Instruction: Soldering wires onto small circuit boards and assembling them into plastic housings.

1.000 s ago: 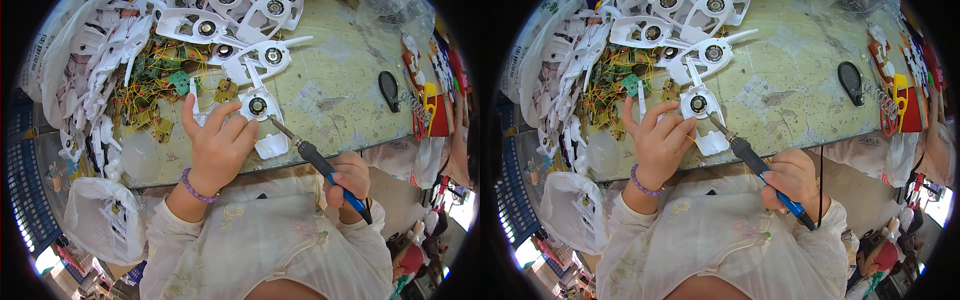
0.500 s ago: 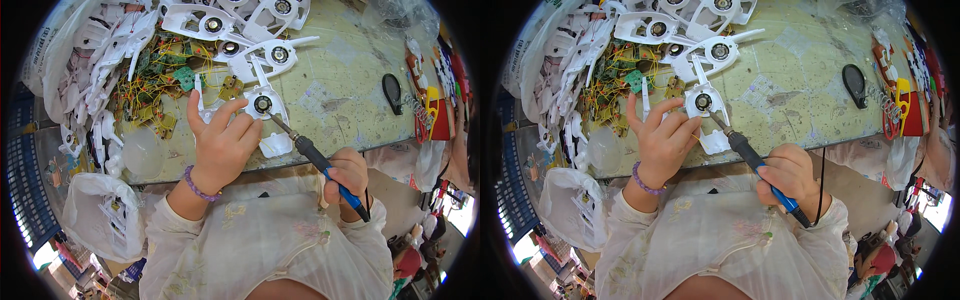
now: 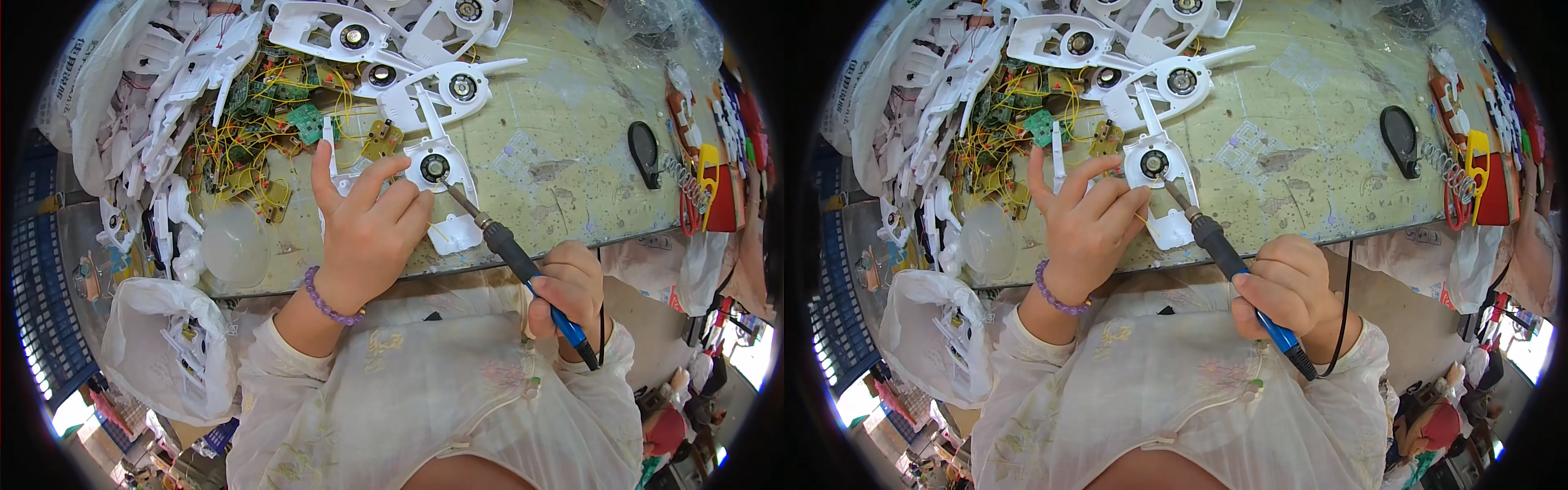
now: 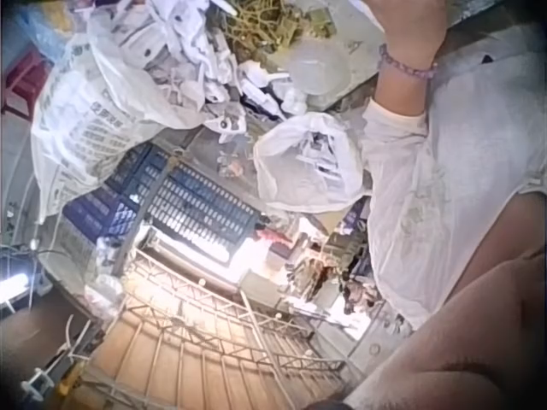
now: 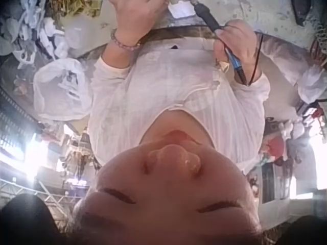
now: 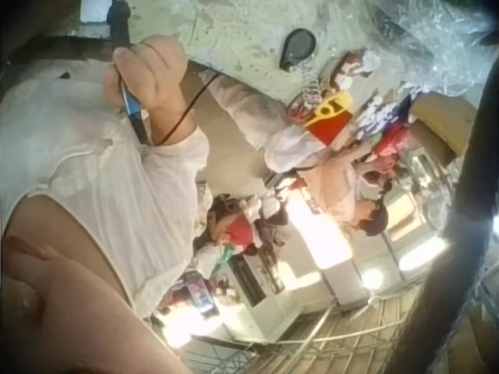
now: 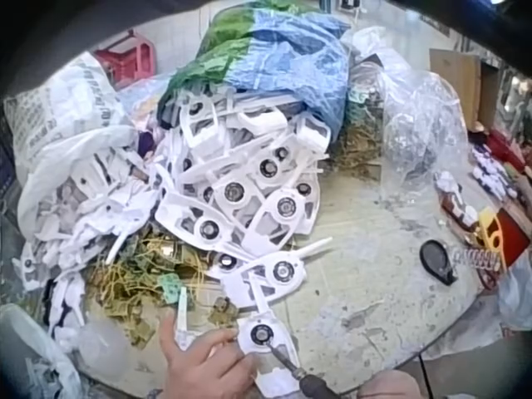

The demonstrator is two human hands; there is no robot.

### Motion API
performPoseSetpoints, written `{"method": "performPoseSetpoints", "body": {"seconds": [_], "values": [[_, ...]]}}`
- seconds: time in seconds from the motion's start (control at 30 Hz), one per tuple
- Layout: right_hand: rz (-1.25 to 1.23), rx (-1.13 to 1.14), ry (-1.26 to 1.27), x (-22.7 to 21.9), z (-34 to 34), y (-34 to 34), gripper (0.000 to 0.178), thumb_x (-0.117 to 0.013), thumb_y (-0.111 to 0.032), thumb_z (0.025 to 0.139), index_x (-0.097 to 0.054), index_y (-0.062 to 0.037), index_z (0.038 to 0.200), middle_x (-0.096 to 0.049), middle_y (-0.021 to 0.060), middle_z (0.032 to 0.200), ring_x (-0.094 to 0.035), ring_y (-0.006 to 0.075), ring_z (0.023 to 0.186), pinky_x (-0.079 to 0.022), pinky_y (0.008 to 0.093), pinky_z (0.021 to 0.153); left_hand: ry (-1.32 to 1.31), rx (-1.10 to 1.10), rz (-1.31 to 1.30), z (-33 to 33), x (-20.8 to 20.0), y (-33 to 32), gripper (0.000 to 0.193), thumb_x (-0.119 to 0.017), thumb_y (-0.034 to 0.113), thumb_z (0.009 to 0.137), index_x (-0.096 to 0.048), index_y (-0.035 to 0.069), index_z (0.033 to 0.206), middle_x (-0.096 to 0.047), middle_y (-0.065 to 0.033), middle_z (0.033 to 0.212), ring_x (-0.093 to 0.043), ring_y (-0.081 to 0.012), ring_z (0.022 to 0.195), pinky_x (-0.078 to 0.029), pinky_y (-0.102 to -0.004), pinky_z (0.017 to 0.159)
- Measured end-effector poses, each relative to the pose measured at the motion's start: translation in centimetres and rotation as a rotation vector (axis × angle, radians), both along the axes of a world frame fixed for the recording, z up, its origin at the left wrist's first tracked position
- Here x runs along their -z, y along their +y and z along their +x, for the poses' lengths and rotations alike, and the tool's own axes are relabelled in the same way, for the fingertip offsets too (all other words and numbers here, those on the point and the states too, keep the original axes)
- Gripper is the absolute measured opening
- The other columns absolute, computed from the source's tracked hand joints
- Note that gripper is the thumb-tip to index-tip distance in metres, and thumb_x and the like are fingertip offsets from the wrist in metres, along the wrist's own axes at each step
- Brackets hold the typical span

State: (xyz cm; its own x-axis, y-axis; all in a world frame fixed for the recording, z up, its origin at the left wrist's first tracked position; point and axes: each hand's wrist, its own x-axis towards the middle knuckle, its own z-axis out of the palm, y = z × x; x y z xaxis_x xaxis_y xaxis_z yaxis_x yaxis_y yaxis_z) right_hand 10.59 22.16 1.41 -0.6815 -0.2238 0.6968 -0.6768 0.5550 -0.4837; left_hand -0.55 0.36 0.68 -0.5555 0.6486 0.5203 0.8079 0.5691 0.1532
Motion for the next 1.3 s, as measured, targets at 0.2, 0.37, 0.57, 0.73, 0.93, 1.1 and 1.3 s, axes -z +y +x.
{"method": "performPoseSetpoints", "body": {"seconds": [0.2, 0.37, 0.57, 0.73, 0.93, 1.1, 1.3], "values": [[-0.008, 0.007, 0.001, -0.1, -0.1, -0.1, 0.020, -0.064, -0.010, 0.080, -0.055, -0.0037, 0.097, -0.056, 0.0055, 0.068, -0.052, 0.0224, 0.055, -0.040, 0.0337, 0.045, 0.001, 0.002, -0.004, 0.0, 0.0, 0.0, 0.008, -0.068, 0.011, 0.070, -0.064, 0.013, 0.077, -0.056, 0.0031, 0.078, -0.060, -0.0165, 0.101, -0.019, -0.0672, 0.105], [0.001, 0.004, 0.024, 0.4, 0.2, 0.1, 0.022, -0.064, -0.011, 0.081, -0.054, -0.0034, 0.100, -0.056, 0.0057, 0.068, -0.053, 0.0227, 0.056, -0.040, 0.0336, 0.045, -0.002, -0.002, 0.002, 0.0, 0.0, 0.0, 0.008, -0.068, 0.011, 0.069, -0.064, 0.012, 0.077, -0.056, 0.0028, 0.078, -0.060, -0.0167, 0.101, -0.019, -0.0672, 0.105], [-0.025, 0.068, 0.041, 0.7, 1.4, 0.4, 0.023, -0.057, -0.021, 0.091, -0.051, -0.0038, 0.104, -0.057, 0.0066, 0.069, -0.053, 0.0217, 0.055, -0.040, 0.0334, 0.046, 0.009, 0.004, 0.000, -0.1, 0.1, 0.1, 0.009, -0.067, 0.010, 0.069, -0.064, 0.012, 0.077, -0.056, 0.0027, 0.078, -0.060, -0.0168, 0.101, -0.018, -0.0674, 0.105], [-0.066, 0.132, -0.001, 0.9, 1.9, 0.4, 0.026, -0.052, -0.029, 0.096, -0.049, -0.0041, 0.104, -0.055, 0.0063, 0.066, -0.049, 0.0196, 0.052, -0.039, 0.0324, 0.046, 0.006, -0.010, -0.002, 0.0, -0.1, 0.0, 0.009, -0.067, 0.010, 0.069, -0.064, 0.013, 0.077, -0.056, 0.0027, 0.078, -0.059, -0.0172, 0.101, -0.018, -0.0667, 0.106], [-0.124, 0.182, 0.057, 1.5, 2.1, 0.2, 0.025, -0.053, -0.027, 0.095, -0.051, -0.0030, 0.100, -0.053, 0.0075, 0.064, -0.046, 0.0194, 0.052, -0.039, 0.0324, 0.047, -0.014, 0.000, 0.008, 0.0, -0.3, -0.1, 0.013, -0.069, 0.011, 0.069, -0.065, 0.013, 0.081, -0.057, 0.0032, 0.081, -0.059, -0.0179, 0.102, -0.019, -0.0653, 0.106], [-0.168, 0.211, 0.075, 1.7, 2.2, 0.2, 0.022, -0.052, -0.024, 0.093, -0.050, -0.0024, 0.099, -0.052, 0.0083, 0.064, -0.047, 0.0206, 0.053, -0.040, 0.0330, 0.048, -0.103, 0.014, 0.016, -0.3, -1.5, -0.6, 0.021, -0.073, 0.010, 0.071, -0.068, 0.015, 0.090, -0.061, 0.0031, 0.087, -0.058, -0.0189, 0.105, -0.020, -0.0608, 0.107], [-0.197, 0.189, 0.039, 1.6, 2.4, 1.0, 0.021, -0.060, -0.017, 0.088, -0.052, -0.0021, 0.101, -0.057, 0.0086, 0.069, -0.052, 0.0237, 0.057, -0.044, 0.0345, 0.051, -0.168, 0.041, 0.030, -1.1, -1.6, -1.4, 0.025, -0.074, 0.008, 0.073, -0.069, 0.016, 0.096, -0.064, 0.0020, 0.086, -0.061, -0.0185, 0.099, -0.025, -0.0533, 0.106]]}}
